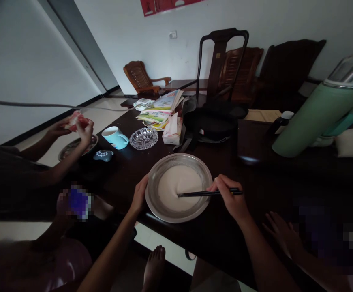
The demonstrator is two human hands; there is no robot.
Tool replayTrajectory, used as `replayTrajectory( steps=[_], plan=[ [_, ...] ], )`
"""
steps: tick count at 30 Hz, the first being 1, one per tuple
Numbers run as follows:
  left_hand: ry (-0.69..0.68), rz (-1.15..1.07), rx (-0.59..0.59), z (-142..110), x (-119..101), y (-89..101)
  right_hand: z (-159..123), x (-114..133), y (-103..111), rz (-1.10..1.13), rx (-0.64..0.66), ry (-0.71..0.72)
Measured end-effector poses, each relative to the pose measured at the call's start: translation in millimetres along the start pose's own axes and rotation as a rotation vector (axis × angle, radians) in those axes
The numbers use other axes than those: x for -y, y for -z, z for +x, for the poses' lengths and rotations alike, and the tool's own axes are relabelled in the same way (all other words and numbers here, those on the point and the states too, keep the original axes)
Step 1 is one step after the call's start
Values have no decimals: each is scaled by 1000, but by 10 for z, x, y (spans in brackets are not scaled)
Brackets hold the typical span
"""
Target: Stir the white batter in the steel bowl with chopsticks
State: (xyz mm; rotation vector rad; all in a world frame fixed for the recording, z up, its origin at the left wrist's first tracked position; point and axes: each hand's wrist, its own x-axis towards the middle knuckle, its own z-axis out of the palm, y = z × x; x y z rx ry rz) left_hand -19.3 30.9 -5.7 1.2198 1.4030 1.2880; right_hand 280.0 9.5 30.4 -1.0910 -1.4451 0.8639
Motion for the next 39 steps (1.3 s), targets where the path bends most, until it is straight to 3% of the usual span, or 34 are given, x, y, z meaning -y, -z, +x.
replayTrajectory(
  steps=[3, 7, 12, 17, 22, 27, 32, 37, 39],
  plan=[
    [-12, 19, -7, 4, 0, 8, -3, -5, -9, -34, 92, 12],
    [-16, 30, -5, 7, -12, 6, -3, -16, 8, -40, -47, -12],
    [-7, 25, -18, 4, -23, -8, -15, -2, 4, -19, 130, 10],
    [-9, 18, -1, 2, -31, -10, -2, -5, 18, -26, -73, -26],
    [3, 2, 2, 10, 16, -3, 8, 15, -4, -25, 92, -8],
    [-8, 6, 6, 7, 8, -9, 3, 3, 6, -67, -73, -25],
    [4, 9, -5, -1, -17, -11, -4, 11, -12, -17, 133, -6],
    [10, 2, -1, 0, 4, 5, 4, 12, 24, -52, -58, -21],
    [3, 13, 4, 0, 3, 7, 4, 16, 26, -26, 10, -31]
  ],
)
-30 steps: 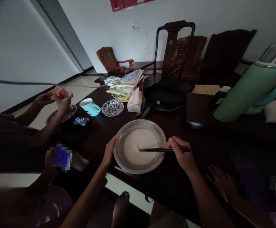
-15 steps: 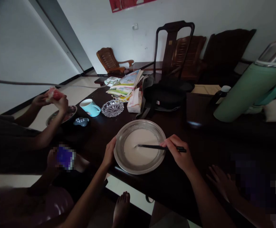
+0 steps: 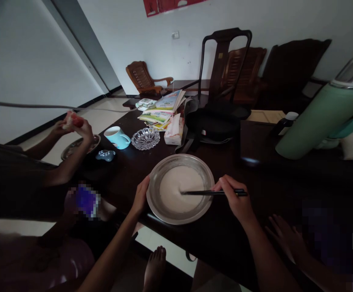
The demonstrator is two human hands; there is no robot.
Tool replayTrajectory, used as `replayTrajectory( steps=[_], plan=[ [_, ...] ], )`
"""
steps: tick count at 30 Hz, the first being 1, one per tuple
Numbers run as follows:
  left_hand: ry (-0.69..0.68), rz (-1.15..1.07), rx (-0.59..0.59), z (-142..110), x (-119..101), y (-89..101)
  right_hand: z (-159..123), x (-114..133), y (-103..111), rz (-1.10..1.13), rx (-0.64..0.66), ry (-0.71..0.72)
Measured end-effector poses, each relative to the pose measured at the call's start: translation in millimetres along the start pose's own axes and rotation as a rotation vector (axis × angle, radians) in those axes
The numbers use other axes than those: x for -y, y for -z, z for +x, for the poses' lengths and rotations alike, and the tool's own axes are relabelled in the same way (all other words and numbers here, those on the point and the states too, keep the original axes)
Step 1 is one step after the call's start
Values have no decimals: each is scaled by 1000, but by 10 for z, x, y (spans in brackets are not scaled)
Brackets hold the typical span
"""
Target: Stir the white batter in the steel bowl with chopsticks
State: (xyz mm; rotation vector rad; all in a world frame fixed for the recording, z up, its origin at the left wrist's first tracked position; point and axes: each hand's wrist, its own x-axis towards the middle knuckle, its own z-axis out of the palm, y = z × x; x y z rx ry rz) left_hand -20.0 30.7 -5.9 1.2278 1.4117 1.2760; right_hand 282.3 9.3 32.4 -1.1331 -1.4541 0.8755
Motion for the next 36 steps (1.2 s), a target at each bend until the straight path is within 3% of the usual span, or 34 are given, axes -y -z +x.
replayTrajectory(
  steps=[3, 7, 9, 13, 19, 24, 25, 29, 30, 34, 36],
  plan=[
    [-6, 10, -5, -5, -22, -5, -1, 5, -5, -26, 154, 31],
    [-7, 24, -14, -16, -53, -16, -6, -9, 20, -30, -26, 34],
    [-7, 18, -15, -16, -51, -18, -11, -16, 18, 18, -48, 27],
    [-10, 0, -10, -7, -27, -14, -3, -16, -14, -37, 189, 77],
    [-19, 17, -3, -1, -42, -18, 13, -24, 44, -11, -57, 51],
    [-12, 43, -10, 12, -31, -19, 26, 0, 17, -104, 205, 150],
    [-7, 42, -15, 16, -23, -17, 33, -5, 23, -133, 179, 154],
    [0, 47, -19, 23, -2, -14, 43, -37, 75, -53, -133, 34],
    [-1, 54, -21, 23, -1, -15, 42, -38, 76, -22, -141, 19],
    [3, 44, -22, 22, 8, -16, 45, -18, 40, -99, 140, 88],
    [3, 31, -23, 24, 13, -15, 56, -22, 49, -141, 109, 106]
  ],
)
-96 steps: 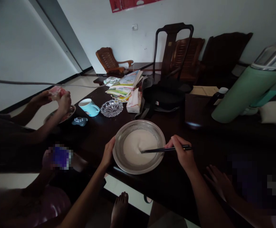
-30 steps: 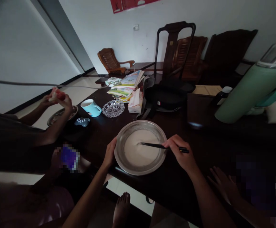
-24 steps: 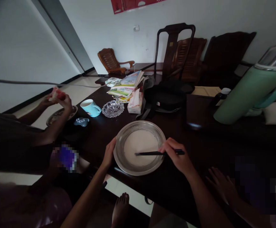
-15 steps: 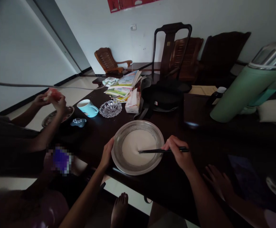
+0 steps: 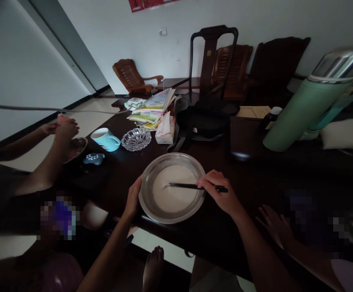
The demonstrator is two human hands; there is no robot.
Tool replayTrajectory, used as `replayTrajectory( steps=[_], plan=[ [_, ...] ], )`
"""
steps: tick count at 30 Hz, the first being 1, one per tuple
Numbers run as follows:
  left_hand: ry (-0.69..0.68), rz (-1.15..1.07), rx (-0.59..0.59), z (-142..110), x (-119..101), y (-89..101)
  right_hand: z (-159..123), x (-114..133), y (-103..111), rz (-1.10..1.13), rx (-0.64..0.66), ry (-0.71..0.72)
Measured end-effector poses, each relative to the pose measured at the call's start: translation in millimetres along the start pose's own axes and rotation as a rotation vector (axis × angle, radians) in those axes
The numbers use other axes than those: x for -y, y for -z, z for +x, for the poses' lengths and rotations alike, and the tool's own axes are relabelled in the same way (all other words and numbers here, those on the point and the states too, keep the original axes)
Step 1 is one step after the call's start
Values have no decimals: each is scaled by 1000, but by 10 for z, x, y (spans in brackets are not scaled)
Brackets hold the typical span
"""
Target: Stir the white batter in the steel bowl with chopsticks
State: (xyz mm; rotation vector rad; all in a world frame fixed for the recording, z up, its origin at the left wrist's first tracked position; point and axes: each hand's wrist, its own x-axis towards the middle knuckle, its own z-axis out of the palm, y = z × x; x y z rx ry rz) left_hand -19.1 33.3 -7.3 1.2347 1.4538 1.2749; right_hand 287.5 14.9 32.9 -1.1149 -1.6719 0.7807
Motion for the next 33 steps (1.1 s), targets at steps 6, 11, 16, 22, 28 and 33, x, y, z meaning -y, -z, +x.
replayTrajectory(
  steps=[6, 11, 16, 22, 28, 33],
  plan=[
    [21, 0, -4, 3, -6, -10, 0, -27, 28, 148, -196, -104],
    [15, 6, -20, -2, -17, -20, 9, -18, -16, -37, -2, 20],
    [10, 3, -7, 4, 0, -13, -25, -58, 59, 73, -338, -97],
    [8, -7, 3, -5, -5, -13, -5, 20, -8, -32, 24, -9],
    [-6, 0, 12, -14, -25, -14, -41, 19, 60, 9, -262, -108],
    [2, 27, -20, -14, -32, -18, -29, 69, -5, -32, 39, -38]
  ],
)
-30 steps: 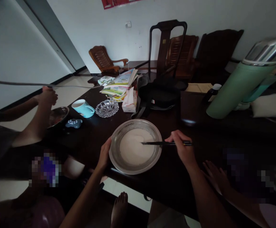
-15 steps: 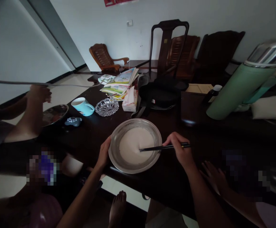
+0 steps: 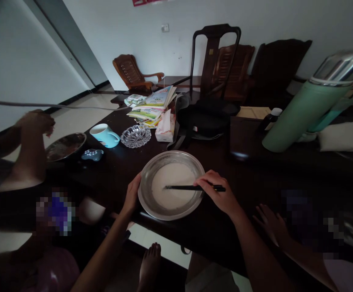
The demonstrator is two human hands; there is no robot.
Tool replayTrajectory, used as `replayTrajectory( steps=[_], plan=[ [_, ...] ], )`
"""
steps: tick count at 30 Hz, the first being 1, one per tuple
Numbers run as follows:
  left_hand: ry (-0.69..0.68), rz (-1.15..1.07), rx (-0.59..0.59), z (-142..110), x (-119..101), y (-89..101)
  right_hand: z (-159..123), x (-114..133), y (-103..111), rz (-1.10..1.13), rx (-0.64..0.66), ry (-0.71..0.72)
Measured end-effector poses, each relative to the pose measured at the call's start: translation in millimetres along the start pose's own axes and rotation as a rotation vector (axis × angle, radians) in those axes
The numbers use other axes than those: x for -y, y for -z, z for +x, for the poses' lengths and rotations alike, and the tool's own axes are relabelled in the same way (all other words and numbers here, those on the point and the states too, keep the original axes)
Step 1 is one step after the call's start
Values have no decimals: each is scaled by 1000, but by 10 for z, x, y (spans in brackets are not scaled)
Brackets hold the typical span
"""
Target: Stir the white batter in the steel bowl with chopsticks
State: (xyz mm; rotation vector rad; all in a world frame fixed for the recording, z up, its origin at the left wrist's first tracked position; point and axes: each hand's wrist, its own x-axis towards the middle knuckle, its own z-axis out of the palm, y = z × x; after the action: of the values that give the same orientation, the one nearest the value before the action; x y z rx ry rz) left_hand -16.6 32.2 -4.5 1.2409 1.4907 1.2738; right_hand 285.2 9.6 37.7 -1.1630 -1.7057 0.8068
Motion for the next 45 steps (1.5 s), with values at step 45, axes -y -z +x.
replayTrajectory(
  steps=[45],
  plan=[
    [0, 8, 21, 20, 41, -9, 19, -34, -46, 83, -55, -56]
  ],
)
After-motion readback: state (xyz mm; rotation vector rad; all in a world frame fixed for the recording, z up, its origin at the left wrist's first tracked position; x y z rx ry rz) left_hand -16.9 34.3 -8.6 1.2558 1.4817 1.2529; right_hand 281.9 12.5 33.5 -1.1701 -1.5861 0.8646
